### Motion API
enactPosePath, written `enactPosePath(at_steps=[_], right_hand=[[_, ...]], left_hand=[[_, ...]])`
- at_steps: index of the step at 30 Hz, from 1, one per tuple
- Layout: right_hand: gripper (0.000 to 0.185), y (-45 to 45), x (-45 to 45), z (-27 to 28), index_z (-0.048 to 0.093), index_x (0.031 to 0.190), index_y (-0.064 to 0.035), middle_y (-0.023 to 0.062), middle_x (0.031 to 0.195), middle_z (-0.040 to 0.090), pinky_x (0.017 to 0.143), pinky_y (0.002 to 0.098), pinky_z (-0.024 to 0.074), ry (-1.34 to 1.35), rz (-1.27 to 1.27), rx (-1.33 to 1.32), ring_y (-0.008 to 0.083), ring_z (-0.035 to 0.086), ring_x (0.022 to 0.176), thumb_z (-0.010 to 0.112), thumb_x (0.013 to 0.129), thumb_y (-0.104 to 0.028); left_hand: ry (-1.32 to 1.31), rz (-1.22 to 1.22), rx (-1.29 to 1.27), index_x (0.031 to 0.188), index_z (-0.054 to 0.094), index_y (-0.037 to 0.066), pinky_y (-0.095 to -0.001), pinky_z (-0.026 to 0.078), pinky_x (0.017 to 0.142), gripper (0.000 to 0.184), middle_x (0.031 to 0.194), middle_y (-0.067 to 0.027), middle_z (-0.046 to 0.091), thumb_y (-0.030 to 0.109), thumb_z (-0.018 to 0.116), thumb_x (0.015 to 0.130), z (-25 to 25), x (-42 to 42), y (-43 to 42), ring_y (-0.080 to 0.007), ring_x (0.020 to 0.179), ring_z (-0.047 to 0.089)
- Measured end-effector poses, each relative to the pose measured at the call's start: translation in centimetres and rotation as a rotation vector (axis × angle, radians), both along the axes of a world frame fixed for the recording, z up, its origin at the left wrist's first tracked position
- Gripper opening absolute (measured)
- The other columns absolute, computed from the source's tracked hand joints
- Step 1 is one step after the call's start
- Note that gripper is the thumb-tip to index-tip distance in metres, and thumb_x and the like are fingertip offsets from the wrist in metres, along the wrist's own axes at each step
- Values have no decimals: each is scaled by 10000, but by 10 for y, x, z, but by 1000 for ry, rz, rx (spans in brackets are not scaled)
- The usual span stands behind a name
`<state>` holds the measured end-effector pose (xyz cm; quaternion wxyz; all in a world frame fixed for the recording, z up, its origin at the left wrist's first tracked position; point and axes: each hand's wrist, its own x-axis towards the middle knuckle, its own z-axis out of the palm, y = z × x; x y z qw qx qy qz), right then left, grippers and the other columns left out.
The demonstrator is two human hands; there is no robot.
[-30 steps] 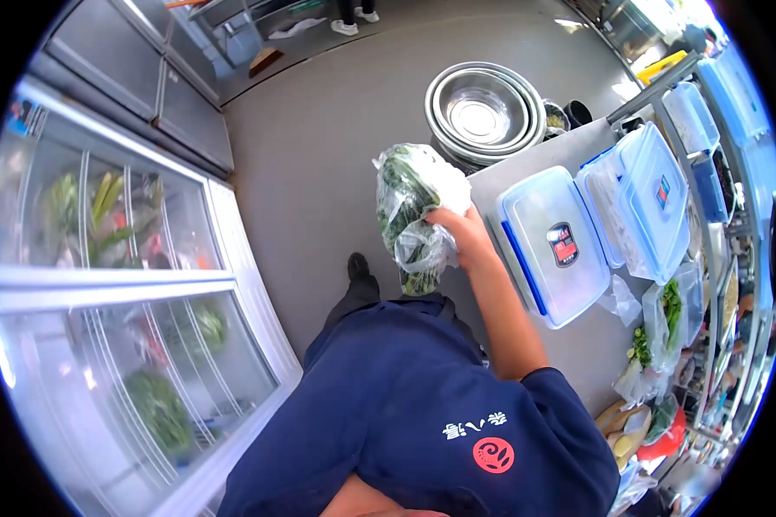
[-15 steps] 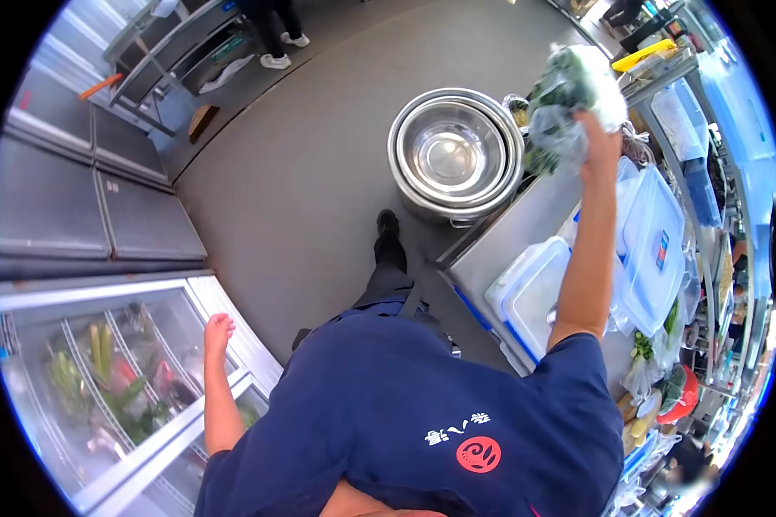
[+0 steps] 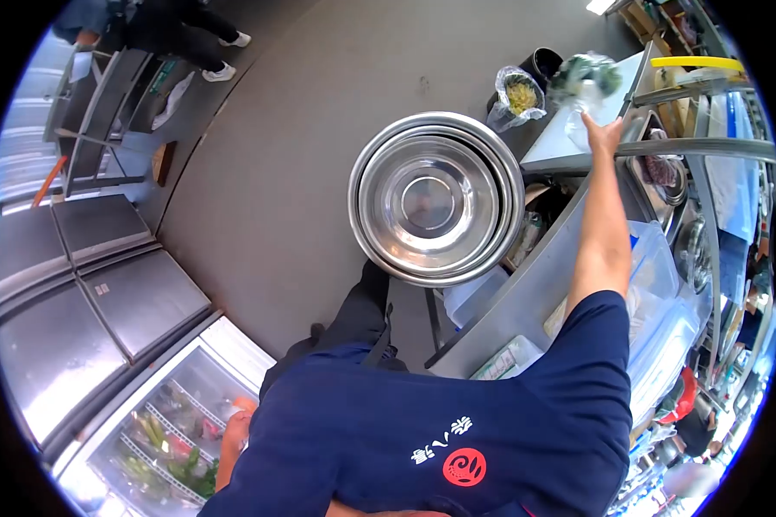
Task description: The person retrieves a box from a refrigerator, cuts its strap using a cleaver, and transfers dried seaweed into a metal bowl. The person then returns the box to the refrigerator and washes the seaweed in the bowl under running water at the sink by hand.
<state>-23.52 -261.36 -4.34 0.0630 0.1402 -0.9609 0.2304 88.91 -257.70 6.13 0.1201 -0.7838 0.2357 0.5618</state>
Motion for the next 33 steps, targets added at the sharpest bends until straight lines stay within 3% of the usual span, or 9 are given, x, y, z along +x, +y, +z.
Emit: enactPosePath(at_steps=[3, 5, 8, 18, 19, 22, 25, 28, 33], right_hand=[[783, 2, 9, -78, 435, 1448, 26, 290, 1373, 555, 963, 425, 524, -30, 89, -202, 368, 654, 1152, 779, 808, -265], [638, 1, 22, -82, 472, 1412, 21, 280, 1340, 574, 898, 390, 553, -116, 0, -290, 292, 675, 1101, 694, 832, -128], [586, 11, 29, -104, 493, 1384, 19, 252, 1302, 593, 841, 391, 571, -291, -151, -523, 275, 674, 1041, 667, 835, -88], [479, 0, 130, -35, 516, 1339, 17, 204, 1255, 612, 746, 343, 600, -453, -108, -711, 249, 674, 982, 637, 876, 16], [472, -9, 140, -35, 510, 1346, 10, 194, 1261, 611, 768, 348, 591, -469, -75, -717, 248, 669, 1002, 630, 890, 3], [453, -36, 186, -18, 491, 1369, -12, 167, 1279, 605, 836, 365, 565, -549, 28, -703, 246, 656, 1062, 608, 931, -34], [435, -81, 242, 3, 473, 1391, -34, 139, 1296, 599, 903, 381, 539, -622, 142, -686, 245, 642, 1122, 587, 972, -71], [421, -140, 322, 31, 511, 1324, -42, 85, 1150, 624, 889, 384, 525, -683, 270, -693, 228, 635, 1042, 649, 945, -165], [397, -248, 472, 67, 520, 1303, -43, 113, 1197, 610, 901, 401, 513, -862, 534, -636, 262, 628, 1084, 664, 946, -141]], left_hand=[[-95, -266, -84, 985, 670, 90, -280, 527, 680, 95, 831, -24, 683, 99, 609, 913, -2, -14, -36, -133, 743, 656], [-91, -116, -57, 1059, 666, 81, -287, 535, 678, 160, 839, -27, 685, 104, 602, 915, -14, -13, -51, -137, 751, 664], [-122, -106, -66, 1050, 661, 83, -286, 531, 676, 154, 827, -25, 679, 106, 603, 909, -25, -33, -70, -136, 747, 664], [199, 26, -149, 1080, 652, 16, -282, 526, 756, 164, 915, -60, 678, 98, 590, 953, -113, -19, -57, -147, 815, 644], [237, -155, -193, 1086, 663, 43, -284, 511, 726, 177, 909, -34, 666, 151, 588, 967, -124, -18, -59, -132, 809, 622], [319, -86, -348, 1052, 665, 119, -287, 478, 628, 161, 855, 12, 630, 236, 572, 991, -130, -18, -54, -106, 744, 578], [328, 164, -237, 964, 635, 91, -268, 464, 578, 51, 778, 10, 605, 122, 614, 928, -159, 2, -51, -111, 667, 574], [354, 448, -311, 931, 632, 87, -271, 464, 573, 48, 764, 4, 603, 87, 622, 884, -184, 29, -33, -110, 667, 578], [231, 436, -450, 893, 661, 51, -308, 506, 596, 89, 776, -43, 649, 63, 622, 814, -194, 83, -15, -151, 687, 635]])
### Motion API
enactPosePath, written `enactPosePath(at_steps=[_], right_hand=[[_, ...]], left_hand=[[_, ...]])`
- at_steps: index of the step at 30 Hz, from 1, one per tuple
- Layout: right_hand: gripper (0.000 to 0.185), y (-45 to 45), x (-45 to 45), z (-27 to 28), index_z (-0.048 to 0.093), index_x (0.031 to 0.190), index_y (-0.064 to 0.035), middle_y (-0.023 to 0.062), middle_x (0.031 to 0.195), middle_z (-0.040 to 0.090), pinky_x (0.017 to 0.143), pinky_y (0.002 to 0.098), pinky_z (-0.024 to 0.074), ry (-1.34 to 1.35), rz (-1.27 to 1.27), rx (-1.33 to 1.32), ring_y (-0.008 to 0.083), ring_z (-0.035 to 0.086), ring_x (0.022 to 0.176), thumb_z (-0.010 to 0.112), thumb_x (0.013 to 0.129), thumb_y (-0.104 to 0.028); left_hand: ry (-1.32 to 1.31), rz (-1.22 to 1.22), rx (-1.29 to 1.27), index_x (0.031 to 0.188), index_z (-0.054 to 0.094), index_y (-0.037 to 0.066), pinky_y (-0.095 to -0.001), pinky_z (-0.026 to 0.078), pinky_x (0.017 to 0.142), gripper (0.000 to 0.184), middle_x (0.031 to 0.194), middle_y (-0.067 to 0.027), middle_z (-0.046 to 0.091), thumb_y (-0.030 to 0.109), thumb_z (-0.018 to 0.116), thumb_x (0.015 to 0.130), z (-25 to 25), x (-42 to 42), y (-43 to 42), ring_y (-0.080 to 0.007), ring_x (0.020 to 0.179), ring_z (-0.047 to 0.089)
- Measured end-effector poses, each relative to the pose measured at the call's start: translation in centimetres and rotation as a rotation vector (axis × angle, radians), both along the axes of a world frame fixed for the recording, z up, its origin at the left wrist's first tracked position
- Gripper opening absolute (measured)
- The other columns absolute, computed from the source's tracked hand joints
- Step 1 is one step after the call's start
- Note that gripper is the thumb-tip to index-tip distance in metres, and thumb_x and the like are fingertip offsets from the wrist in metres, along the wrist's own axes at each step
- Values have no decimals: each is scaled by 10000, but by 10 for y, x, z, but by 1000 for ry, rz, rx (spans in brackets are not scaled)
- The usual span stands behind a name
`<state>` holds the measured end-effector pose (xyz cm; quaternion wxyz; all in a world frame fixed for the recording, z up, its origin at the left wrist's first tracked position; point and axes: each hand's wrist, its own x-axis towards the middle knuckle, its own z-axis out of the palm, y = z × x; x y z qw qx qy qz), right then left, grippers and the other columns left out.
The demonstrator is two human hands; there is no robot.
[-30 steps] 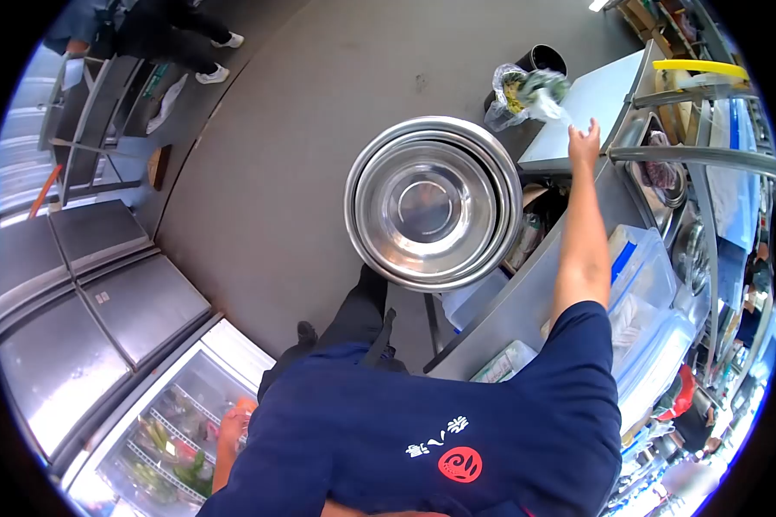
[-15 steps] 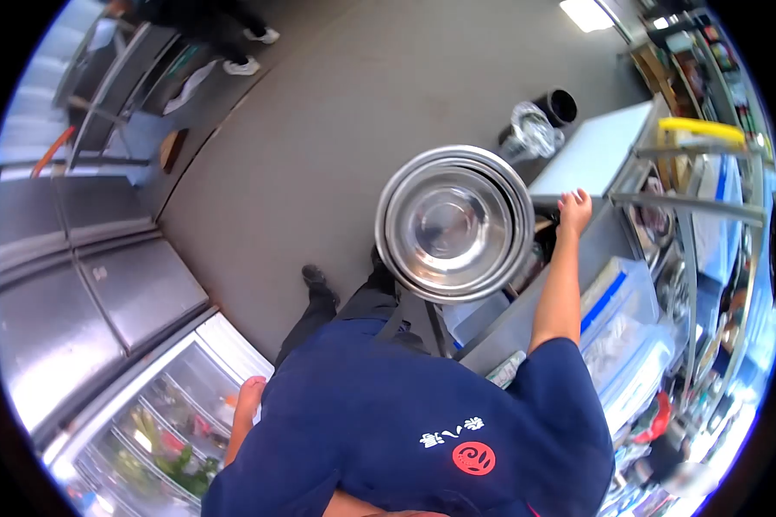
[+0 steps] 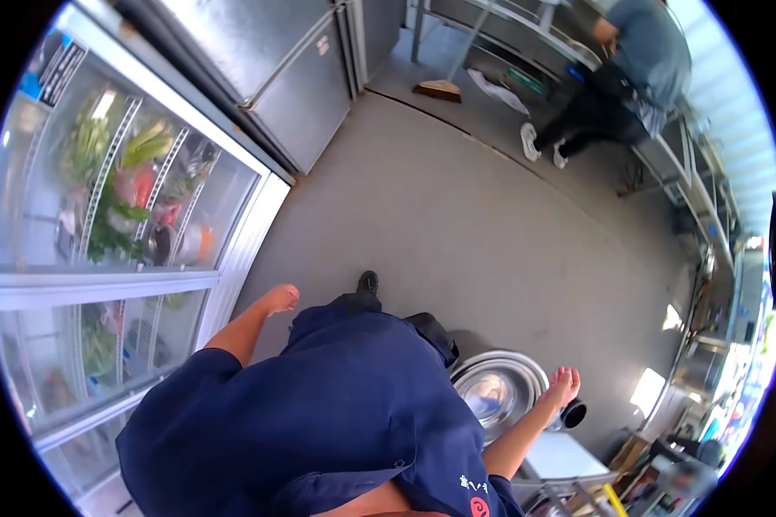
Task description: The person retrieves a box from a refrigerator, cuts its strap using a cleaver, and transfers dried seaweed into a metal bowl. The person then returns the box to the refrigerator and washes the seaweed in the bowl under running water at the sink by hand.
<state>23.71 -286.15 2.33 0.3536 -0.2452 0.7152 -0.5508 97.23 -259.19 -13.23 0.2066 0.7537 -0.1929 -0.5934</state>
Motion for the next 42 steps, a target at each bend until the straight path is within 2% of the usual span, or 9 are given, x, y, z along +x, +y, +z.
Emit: enactPosePath(at_steps=[13, 17, 23, 26, 29, 31, 33, 38, 42], right_hand=[[359, -278, 323, 64, 539, 1302, -7, 125, 1261, 591, 992, 407, 510, 7, 694, 66, 264, 612, 1130, 622, 974, -127], [347, -366, 402, 29, 551, 1292, -18, 108, 1235, 616, 919, 373, 539, -13, 853, 95, 239, 645, 1056, 630, 969, -117], [278, -497, 497, -23, 582, 1246, -28, 87, 1156, 667, 836, 329, 547, -42, 1107, 154, 202, 674, 1005, 611, 978, -97], [259, -544, 549, -36, 592, 1229, -24, 90, 1138, 678, 808, 308, 546, -58, 1248, 199, 189, 684, 966, 606, 979, -92], [250, -579, 598, -45, 596, 1218, -15, 93, 1125, 686, 779, 289, 545, -63, 1382, 248, 177, 690, 925, 605, 979, -87], [246, -600, 628, -49, 598, 1213, -11, 93, 1115, 690, 762, 280, 543, -66, 1452, 269, 171, 692, 909, 605, 979, -85], [238, -618, 659, -64, 600, 1206, -7, 93, 1102, 693, 741, 276, 542, -104, 1520, 316, 164, 690, 891, 605, 978, -75], [230, -654, 710, -85, 599, 1202, -2, 102, 1103, 690, 733, 279, 538, -91, 1568, 444, 162, 684, 892, 595, 980, -63], [226, -690, 738, -71, 594, 1202, 8, 109, 1116, 685, 754, 282, 532, -15, 1546, 539, 172, 683, 907, 581, 986, -55]], left_hand=[[-358, 332, -183, 627, 660, 88, -401, 464, 535, 186, 560, -83, 613, 158, 559, 767, -44, 33, -1, -236, 543, 605], [-234, 207, -93, 765, 615, 79, -331, 463, 568, 145, 682, -25, 609, 132, 542, 879, -85, 19, -24, -159, 627, 579], [-127, 638, 55, 854, 591, 90, -309, 460, 570, 142, 708, -24, 580, 195, 575, 948, -82, -45, -104, -147, 649, 573], [-151, 765, 224, 787, 621, 63, -408, 463, 554, 196, 678, -98, 622, 230, 631, 889, -120, -56, -148, -241, 614, 615], [-1014, 211, -366, 837, 639, 65, -414, 497, 578, 175, 664, -99, 621, 227, 616, 898, -128, -57, -197, -248, 621, 634], [-764, 67, -293, 919, 684, 76, -390, 531, 657, 196, 796, -114, 696, 256, 608, 933, -116, -9, -245, -251, 715, 682], [-251, 730, 185, 996, 710, 93, -377, 533, 747, 219, 960, -132, 727, 261, 571, 977, -29, 47, -366, -246, 860, 704], [-525, 705, -436, 1334, 592, 27, -358, 520, 959, 374, 1281, -135, 679, 145, 589, 979, -59, 199, -539, -242, 1114, 671], [-504, 678, -467, 1508, 392, 3, -395, 409, 1140, 597, 1535, -175, 464, 139, 623, 975, -57, 328, -709, -289, 1414, 466]])
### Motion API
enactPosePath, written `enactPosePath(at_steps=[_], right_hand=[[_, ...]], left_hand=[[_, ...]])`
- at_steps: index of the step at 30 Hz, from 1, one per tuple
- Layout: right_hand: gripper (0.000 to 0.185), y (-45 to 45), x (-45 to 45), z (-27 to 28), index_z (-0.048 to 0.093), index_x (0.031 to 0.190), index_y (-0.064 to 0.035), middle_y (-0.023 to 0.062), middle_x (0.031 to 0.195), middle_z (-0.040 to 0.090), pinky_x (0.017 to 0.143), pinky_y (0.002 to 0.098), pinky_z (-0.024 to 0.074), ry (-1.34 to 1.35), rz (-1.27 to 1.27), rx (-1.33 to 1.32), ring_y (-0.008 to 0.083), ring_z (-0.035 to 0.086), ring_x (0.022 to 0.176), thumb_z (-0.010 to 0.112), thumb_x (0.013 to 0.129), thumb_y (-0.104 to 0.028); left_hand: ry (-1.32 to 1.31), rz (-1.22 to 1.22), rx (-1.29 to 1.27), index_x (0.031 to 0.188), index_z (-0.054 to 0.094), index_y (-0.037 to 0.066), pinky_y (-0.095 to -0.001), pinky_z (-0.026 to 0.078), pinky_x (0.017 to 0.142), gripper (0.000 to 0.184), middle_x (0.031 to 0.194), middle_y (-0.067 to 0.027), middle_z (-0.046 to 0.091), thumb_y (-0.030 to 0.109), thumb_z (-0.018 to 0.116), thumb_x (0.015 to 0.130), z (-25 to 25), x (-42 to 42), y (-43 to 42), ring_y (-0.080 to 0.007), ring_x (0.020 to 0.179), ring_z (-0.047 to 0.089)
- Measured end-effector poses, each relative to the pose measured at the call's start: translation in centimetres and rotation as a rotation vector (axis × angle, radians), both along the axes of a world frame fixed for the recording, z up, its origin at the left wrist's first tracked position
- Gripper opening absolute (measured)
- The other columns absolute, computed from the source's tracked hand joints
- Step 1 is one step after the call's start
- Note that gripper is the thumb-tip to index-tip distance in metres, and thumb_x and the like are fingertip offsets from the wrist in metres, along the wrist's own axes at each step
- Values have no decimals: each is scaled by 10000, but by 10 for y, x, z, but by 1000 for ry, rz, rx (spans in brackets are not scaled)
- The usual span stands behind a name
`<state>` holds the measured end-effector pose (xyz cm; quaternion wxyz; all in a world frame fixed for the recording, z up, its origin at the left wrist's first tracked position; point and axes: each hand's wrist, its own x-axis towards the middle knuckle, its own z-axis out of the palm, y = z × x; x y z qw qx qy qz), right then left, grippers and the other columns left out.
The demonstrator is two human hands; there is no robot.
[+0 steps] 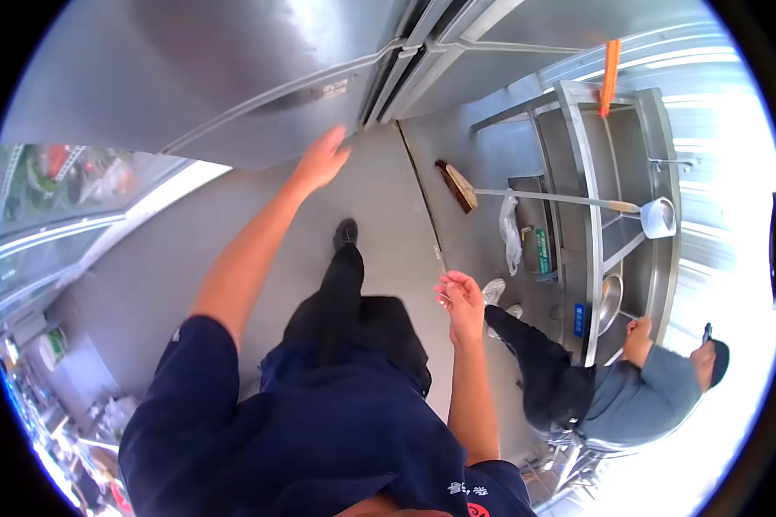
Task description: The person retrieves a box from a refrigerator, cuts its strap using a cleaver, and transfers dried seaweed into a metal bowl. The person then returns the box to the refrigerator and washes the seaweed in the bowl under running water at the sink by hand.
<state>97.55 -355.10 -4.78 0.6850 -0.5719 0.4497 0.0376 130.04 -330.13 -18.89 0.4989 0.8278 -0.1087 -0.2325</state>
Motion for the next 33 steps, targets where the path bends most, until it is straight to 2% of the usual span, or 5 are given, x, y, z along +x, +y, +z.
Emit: enactPosePath(at_steps=[7, 13, 18, 25, 33], right_hand=[[219, -71, 27, -2, 586, 1204, 10, 113, 1141, 680, 787, 282, 521, 81, 36, 2, 179, 683, 931, 578, 999, -68], [214, -136, 42, -39, 608, 1204, -29, 90, 1115, 683, 804, 295, 539, 116, 192, 56, 171, 680, 918, 599, 999, -86], [210, -172, 91, -72, 605, 1201, -15, 96, 1118, 685, 787, 281, 537, 110, 457, 21, 167, 680, 903, 589, 1003, -85], [210, -162, 197, -126, 589, 1191, 9, 106, 1092, 686, 781, 288, 554, 167, 973, -103, 172, 690, 895, 566, 993, -54], [203, -42, 309, -197, 612, 1169, -13, 87, 1034, 694, 767, 281, 549, 196, 1301, -171, 160, 689, 891, 595, 975, -69]], left_hand=[[-197, 184, 126, 1479, 339, -38, -416, 416, 1129, 794, 1507, -266, 428, 261, 715, 847, -12, 145, -165, -398, 1380, 454], [-152, 435, 118, 1402, 356, -34, -455, 425, 1093, 751, 1439, -268, 439, 247, 735, 817, -10, 112, -201, -436, 1333, 456], [-145, 320, 137, 1395, 373, -89, -461, 433, 1070, 753, 1374, -286, 476, 292, 737, 857, -18, -75, -171, -443, 1261, 502], [300, 1042, 193, 1220, 518, -21, -415, 520, 870, 636, 976, -152, 655, 266, 885, 788, -8, -366, -77, -318, 937, 651], [355, 1443, 205, 1319, 535, -12, -330, 525, 815, 636, 1039, -46, 618, 150, 872, 804, 0, -496, 98, -165, 954, 585]])
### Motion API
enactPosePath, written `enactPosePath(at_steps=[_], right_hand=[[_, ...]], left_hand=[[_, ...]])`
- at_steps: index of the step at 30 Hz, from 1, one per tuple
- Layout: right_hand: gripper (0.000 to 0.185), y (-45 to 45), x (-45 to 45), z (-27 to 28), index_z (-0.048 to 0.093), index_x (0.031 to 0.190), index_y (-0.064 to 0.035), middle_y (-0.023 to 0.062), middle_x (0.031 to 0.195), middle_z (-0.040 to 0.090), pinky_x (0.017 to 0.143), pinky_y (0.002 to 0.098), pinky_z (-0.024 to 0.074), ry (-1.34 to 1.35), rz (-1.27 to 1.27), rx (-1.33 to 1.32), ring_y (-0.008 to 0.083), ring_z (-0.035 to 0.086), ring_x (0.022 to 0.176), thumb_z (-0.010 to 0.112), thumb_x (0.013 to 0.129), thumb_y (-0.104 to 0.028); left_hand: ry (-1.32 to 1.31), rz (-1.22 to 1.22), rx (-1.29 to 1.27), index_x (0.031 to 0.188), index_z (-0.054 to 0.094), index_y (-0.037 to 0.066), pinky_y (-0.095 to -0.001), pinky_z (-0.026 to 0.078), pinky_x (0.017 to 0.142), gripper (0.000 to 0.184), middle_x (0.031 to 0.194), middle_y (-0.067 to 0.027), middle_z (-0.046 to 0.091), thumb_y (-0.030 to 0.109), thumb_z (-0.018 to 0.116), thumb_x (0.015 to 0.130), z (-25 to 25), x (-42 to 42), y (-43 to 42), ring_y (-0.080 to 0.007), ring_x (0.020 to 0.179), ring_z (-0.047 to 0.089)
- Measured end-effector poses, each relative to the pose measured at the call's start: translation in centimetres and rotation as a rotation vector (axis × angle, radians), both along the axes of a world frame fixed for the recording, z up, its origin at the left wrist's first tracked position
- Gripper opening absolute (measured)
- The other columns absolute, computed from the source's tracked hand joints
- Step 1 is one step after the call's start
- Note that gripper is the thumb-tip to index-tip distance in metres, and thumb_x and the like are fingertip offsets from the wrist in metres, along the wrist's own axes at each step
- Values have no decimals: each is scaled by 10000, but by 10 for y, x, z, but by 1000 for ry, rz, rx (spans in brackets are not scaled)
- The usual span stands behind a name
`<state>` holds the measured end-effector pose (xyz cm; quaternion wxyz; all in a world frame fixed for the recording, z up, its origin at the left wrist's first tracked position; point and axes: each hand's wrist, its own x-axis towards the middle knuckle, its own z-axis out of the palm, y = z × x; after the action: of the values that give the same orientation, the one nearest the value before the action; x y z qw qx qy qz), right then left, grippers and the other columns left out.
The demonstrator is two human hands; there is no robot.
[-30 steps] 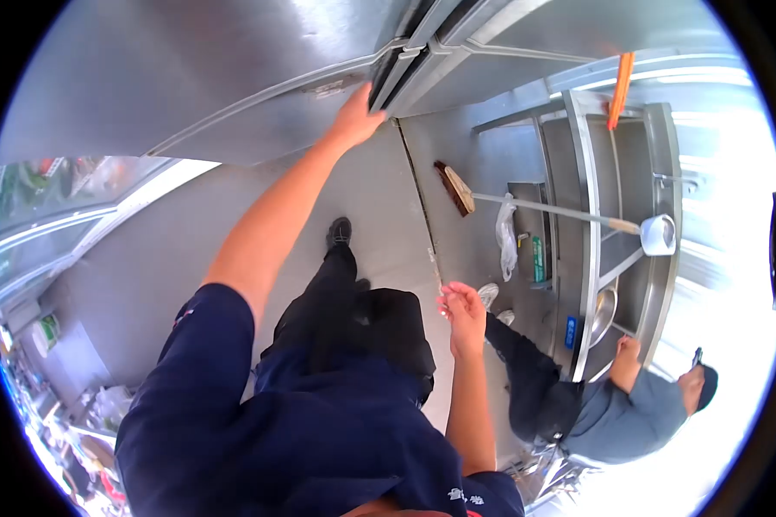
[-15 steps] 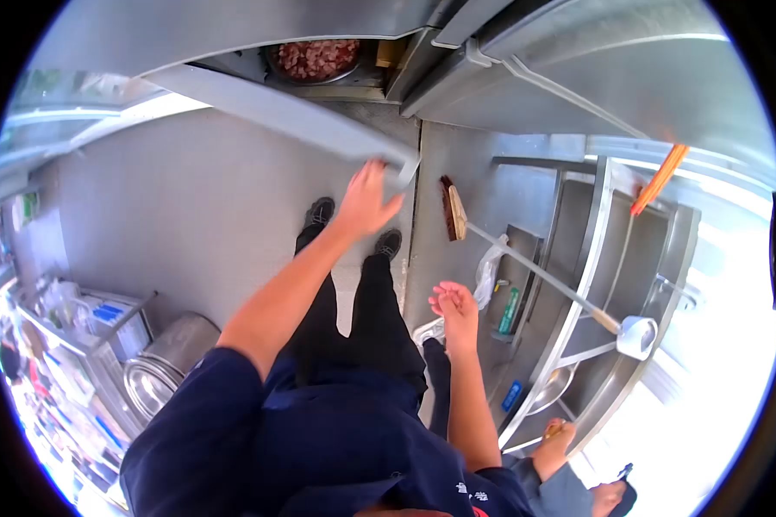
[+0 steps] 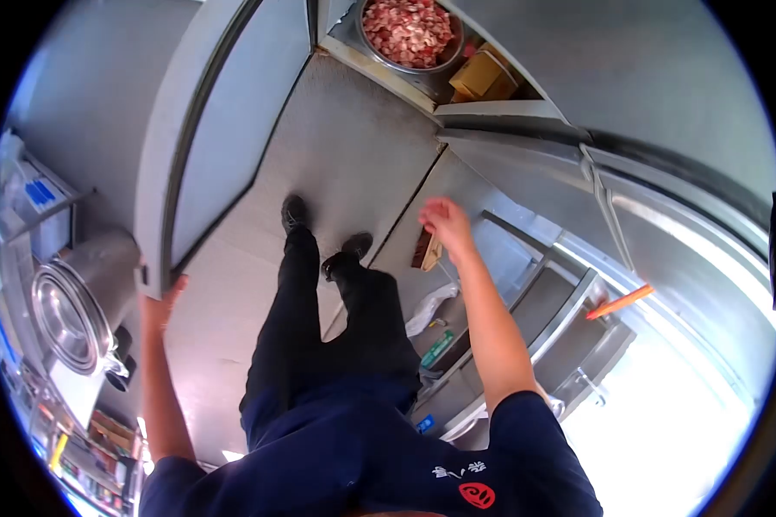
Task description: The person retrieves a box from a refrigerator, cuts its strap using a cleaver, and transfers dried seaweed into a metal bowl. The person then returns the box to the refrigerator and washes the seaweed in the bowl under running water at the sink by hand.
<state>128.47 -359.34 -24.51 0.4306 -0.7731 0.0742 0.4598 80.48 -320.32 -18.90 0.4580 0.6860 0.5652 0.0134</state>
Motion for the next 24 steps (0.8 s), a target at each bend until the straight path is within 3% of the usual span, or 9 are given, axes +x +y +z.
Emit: enactPosePath(at_steps=[4, 8, 9, 11, 13, 16, 17, 20, 24], right_hand=[[201, 48, 76, -81, 635, 1143, -32, 71, 1008, 701, 755, 297, 548, -67, 47, 75, 158, 686, 866, 624, 947, -78], [198, 93, 188, -151, 675, 1065, -39, 65, 938, 720, 733, 304, 542, -245, 269, -36, 154, 683, 836, 638, 871, -58], [194, 88, 232, -188, 675, 1066, -54, 39, 997, 702, 753, 286, 525, -359, 485, -61, 147, 659, 866, 633, 877, -43], [206, 94, 320, -240, 671, 1069, -25, 82, 995, 695, 777, 347, 515, -594, 922, -287, 222, 666, 895, 594, 891, -95], [263, 102, 389, -266, 678, 1118, -18, 153, 1077, 703, 871, 439, 509, -810, 1240, -762, 336, 664, 995, 552, 913, -121], [361, 113, 432, -254, 666, 1208, -7, 243, 1261, 649, 982, 504, 499, -831, 1103, -837, 433, 620, 1164, 524, 952, -218], [368, 120, 447, -249, 657, 1224, 1, 246, 1289, 637, 985, 497, 503, -869, 1237, -929, 429, 618, 1176, 548, 947, -216], [363, 81, 533, -314, 668, 1194, -22, 272, 1302, 621, 947, 480, 537, -855, 954, -1052, 404, 638, 1169, 668, 890, -220], [331, 104, 501, -271, 700, 1127, -59, 250, 1219, 671, 912, 464, 562, -1030, 907, -1163, 381, 674, 1118, 704, 874, -271]], left_hand=[[58, 233, 24, 1235, 642, -43, -326, 462, 950, 481, 1091, -95, 656, 205, 810, 859, 2, -11, 33, -184, 1019, 584], [332, 296, 262, 1298, 634, -56, -351, 426, 1042, 561, 1224, -194, 676, 318, 760, 900, -6, -8, 45, -283, 1135, 614], [341, 308, 306, 1315, 634, -30, -353, 420, 1070, 552, 1274, -195, 659, 338, 735, 918, -19, -24, 50, -299, 1174, 610], [354, 367, 354, 1336, 625, -11, -360, 405, 1102, 548, 1331, -198, 632, 348, 705, 930, -40, -59, 56, -317, 1221, 594], [300, 462, 329, 1343, 605, -24, -369, 388, 1110, 557, 1345, -203, 610, 325, 693, 918, -35, -49, 44, -323, 1235, 569], [196, 586, 306, 1355, 575, -43, -383, 362, 1122, 572, 1368, -211, 577, 290, 675, 901, -23, -24, 28, -333, 1257, 532], [157, 621, 297, 1358, 565, -49, -387, 354, 1126, 578, 1375, -213, 566, 279, 669, 895, -20, -17, 25, -336, 1264, 520], [51, 714, 270, 1370, 535, -68, -401, 328, 1137, 595, 1397, -221, 533, 245, 651, 877, -12, 2, 22, -345, 1285, 483], [-63, 807, 228, 1384, 495, -94, -420, 294, 1153, 620, 1427, -231, 490, 199, 627, 854, -1, 24, 21, -358, 1314, 434]])
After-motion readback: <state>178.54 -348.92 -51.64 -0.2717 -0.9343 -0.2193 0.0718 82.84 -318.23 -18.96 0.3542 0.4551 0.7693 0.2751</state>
